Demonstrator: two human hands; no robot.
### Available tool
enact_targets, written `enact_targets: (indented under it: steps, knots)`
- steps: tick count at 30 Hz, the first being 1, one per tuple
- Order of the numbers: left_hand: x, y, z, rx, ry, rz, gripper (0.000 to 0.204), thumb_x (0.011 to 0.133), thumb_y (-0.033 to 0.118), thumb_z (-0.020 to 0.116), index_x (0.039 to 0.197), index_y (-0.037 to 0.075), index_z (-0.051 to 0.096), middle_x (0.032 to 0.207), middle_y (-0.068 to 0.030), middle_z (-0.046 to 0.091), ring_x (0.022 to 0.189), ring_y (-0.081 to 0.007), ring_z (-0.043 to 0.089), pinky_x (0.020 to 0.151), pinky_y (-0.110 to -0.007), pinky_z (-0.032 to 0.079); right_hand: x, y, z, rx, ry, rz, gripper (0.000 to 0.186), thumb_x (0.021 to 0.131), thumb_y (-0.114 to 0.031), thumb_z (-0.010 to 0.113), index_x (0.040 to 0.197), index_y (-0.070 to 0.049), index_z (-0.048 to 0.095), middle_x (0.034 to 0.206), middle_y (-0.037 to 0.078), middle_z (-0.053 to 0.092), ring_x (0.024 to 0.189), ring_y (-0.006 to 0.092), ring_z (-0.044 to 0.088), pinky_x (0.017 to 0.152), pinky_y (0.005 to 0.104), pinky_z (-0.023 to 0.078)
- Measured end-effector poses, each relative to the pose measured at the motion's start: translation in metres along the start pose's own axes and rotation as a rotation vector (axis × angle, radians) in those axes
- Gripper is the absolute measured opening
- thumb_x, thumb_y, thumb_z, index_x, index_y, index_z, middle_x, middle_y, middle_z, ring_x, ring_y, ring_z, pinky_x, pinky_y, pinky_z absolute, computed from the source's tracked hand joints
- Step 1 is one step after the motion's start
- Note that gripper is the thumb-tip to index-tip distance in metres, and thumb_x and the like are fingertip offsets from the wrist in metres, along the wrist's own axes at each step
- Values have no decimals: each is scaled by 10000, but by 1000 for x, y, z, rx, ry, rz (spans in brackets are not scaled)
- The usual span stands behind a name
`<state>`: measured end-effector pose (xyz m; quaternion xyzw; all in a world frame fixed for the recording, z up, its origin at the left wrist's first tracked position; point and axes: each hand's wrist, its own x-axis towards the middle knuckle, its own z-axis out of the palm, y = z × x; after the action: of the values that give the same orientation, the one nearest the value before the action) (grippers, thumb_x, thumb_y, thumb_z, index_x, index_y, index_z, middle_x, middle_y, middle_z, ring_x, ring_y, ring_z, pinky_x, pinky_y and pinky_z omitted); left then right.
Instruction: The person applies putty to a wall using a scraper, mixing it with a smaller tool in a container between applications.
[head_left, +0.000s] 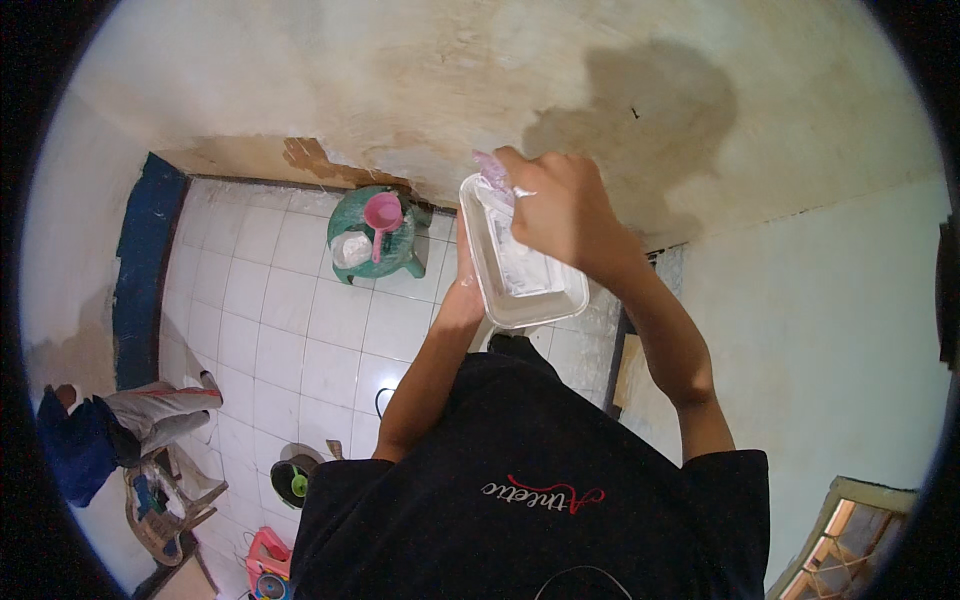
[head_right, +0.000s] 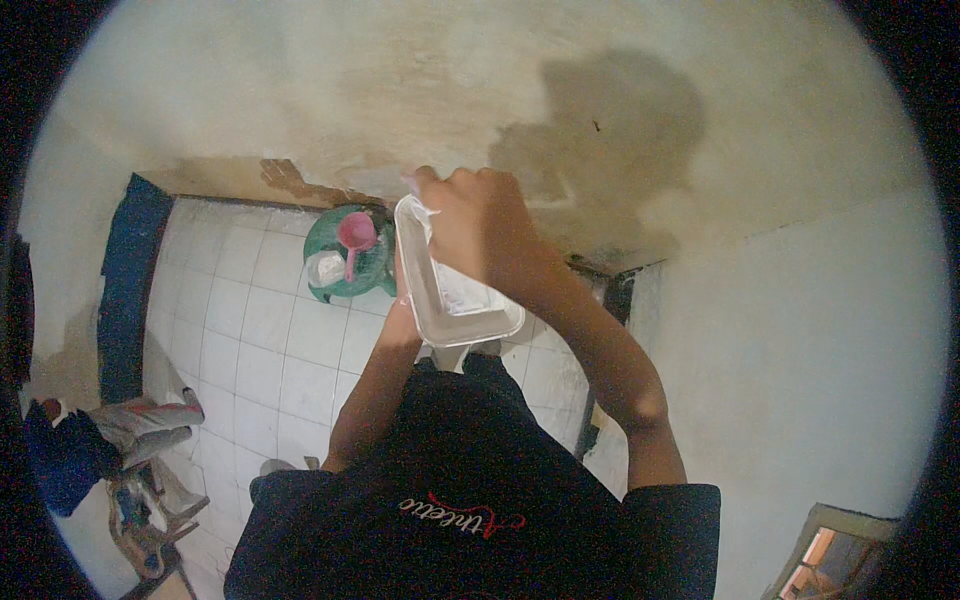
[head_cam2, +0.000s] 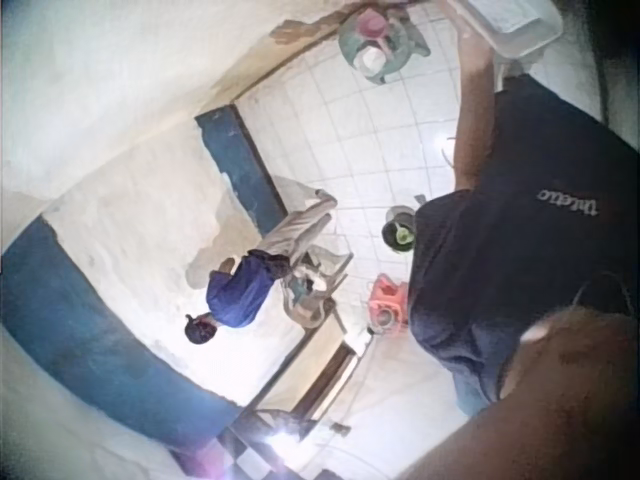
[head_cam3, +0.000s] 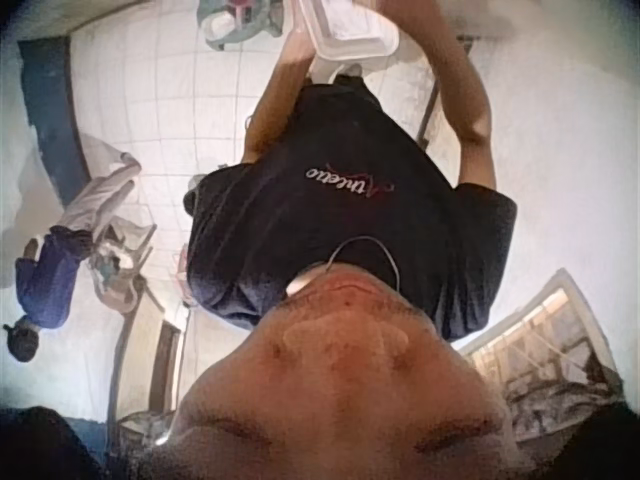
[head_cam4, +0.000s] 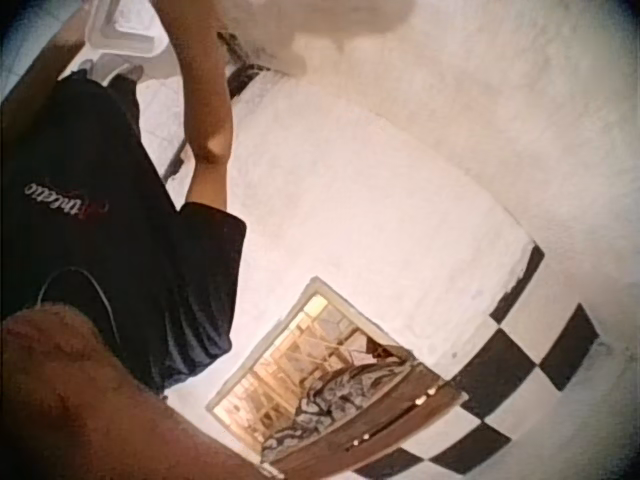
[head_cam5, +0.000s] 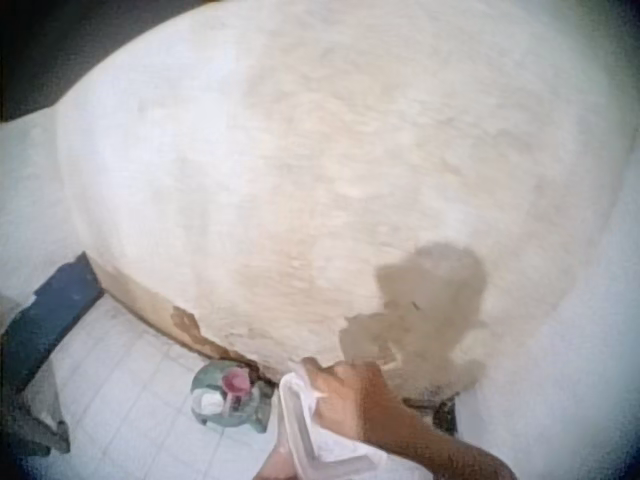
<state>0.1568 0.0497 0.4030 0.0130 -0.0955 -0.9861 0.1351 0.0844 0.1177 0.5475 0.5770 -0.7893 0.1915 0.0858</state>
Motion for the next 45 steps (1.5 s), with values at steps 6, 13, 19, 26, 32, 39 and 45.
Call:
enact_targets:
  steps: [6, 13, 19, 26, 32, 39, 45]
  knots:
    - [2, 8, -20, 46, 140, -43, 613, 965, 600, 344, 1304, 119, 517, 1191, -71, 613, 1070, -227, 611, 932, -388, 507, -5, -6, 11, 54, -161, -69, 463, 618, -36, 613, 1080, -53, 625, 663, 195, 615, 650, 391, 622, 579, 466, 476]
    - [3, 1, -11, 25, 234, 47, 673, 959, 634, 296, 1322, 107, 505, 1196, -70, 610, 1075, -230, 605, 943, -373, 497, -17, -1, -5, -87, 0, 156, 382, 673, -102, 631, 1048, -38, 591, 652, 178, 633, 598, 384, 650, 520, 482, 499]
    - [3, -14, -38, 143, 154, 189, 724, 945, 676, 266, 1350, 116, 485, 1233, -73, 583, 1131, -238, 564, 996, -389, 455, -42, -37, 38, -112, -24, 42, 534, 665, -55, 655, 1196, -64, 596, 730, 136, 659, 635, 295, 660, 548, 386, 503]
    - [4, -17, -22, 10, 129, 176, 819, 897, 743, 271, 1387, 114, 455, 1330, -82, 547, 1202, -261, 538, 1051, -407, 417, -39, -21, 7, 26, 100, 329, 487, 716, -4, 612, 1198, -77, 604, 834, 197, 673, 691, 339, 666, 591, 406, 513]
    - [5, -23, -55, -51, 105, 172, 832, 880, 770, 272, 1416, 149, 417, 1356, -65, 516, 1231, -261, 509, 1061, -418, 404, -50, -44, 33, 95, 96, 120, 510, 685, 0, 632, 1180, -125, 635, 879, 161, 689, 713, 329, 671, 631, 404, 528]
    - [3, -25, -22, 101, 205, 328, 822, 886, 774, 253, 1417, 164, 407, 1376, -49, 482, 1249, -248, 479, 1059, -417, 399, -56, -1, 30, 50, 220, 287, 463, 737, -103, 650, 1186, -25, 570, 884, 196, 672, 785, 363, 672, 649, 454, 526]
    - [2, -18, -53, -63, -9, 355, 849, 878, 792, 235, 1429, 163, 384, 1359, -68, 473, 1222, -249, 481, 1062, -395, 380, -75, -35, 59, 139, 98, 254, 443, 721, 23, 628, 1162, -14, 591, 936, 213, 669, 813, 386, 667, 662, 428, 537]
